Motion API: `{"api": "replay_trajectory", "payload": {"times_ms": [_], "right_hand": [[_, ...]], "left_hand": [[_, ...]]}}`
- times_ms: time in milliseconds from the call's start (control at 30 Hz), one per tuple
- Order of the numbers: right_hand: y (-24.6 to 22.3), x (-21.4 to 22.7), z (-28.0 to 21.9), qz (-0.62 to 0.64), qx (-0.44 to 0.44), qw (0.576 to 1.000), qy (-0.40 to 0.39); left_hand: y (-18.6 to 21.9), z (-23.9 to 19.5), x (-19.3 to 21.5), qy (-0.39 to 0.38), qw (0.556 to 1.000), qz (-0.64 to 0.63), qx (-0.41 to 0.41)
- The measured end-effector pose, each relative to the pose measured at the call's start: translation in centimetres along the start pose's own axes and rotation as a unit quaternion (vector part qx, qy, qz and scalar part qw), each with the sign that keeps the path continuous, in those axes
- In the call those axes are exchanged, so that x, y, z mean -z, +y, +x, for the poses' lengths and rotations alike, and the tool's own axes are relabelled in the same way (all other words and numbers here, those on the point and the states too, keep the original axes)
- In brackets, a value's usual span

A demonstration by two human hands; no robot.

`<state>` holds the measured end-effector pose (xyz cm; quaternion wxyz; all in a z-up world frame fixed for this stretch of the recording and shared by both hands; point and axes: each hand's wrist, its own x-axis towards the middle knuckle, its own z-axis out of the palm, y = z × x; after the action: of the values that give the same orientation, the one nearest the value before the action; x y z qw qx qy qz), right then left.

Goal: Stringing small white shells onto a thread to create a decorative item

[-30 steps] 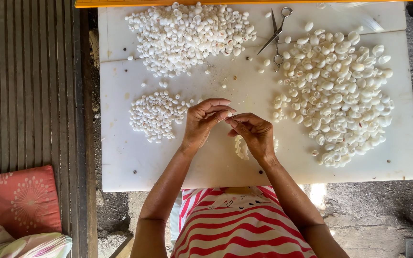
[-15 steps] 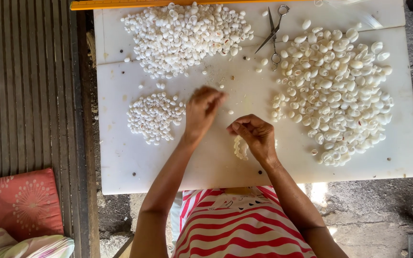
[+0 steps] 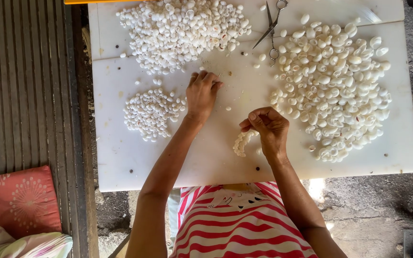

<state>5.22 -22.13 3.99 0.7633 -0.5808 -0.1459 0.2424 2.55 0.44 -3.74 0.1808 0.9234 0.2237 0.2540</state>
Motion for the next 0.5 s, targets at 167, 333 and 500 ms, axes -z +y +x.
{"api": "replay_trajectory", "payload": {"times_ms": [167, 333, 500], "right_hand": [[0.5, -1.5, -0.5, 0.007, -0.016, 0.999, -0.037], [0.0, -3.2, -0.8, 0.018, -0.035, 0.996, -0.081], [0.5, -3.2, -0.7, 0.025, -0.009, 0.994, -0.106]], "left_hand": [[2.0, -2.8, 3.3, -0.059, 0.881, -0.435, 0.177], [3.6, -4.8, 5.2, -0.103, 0.698, -0.650, 0.282], [4.1, -5.2, 6.2, -0.099, 0.696, -0.662, 0.261]]}}
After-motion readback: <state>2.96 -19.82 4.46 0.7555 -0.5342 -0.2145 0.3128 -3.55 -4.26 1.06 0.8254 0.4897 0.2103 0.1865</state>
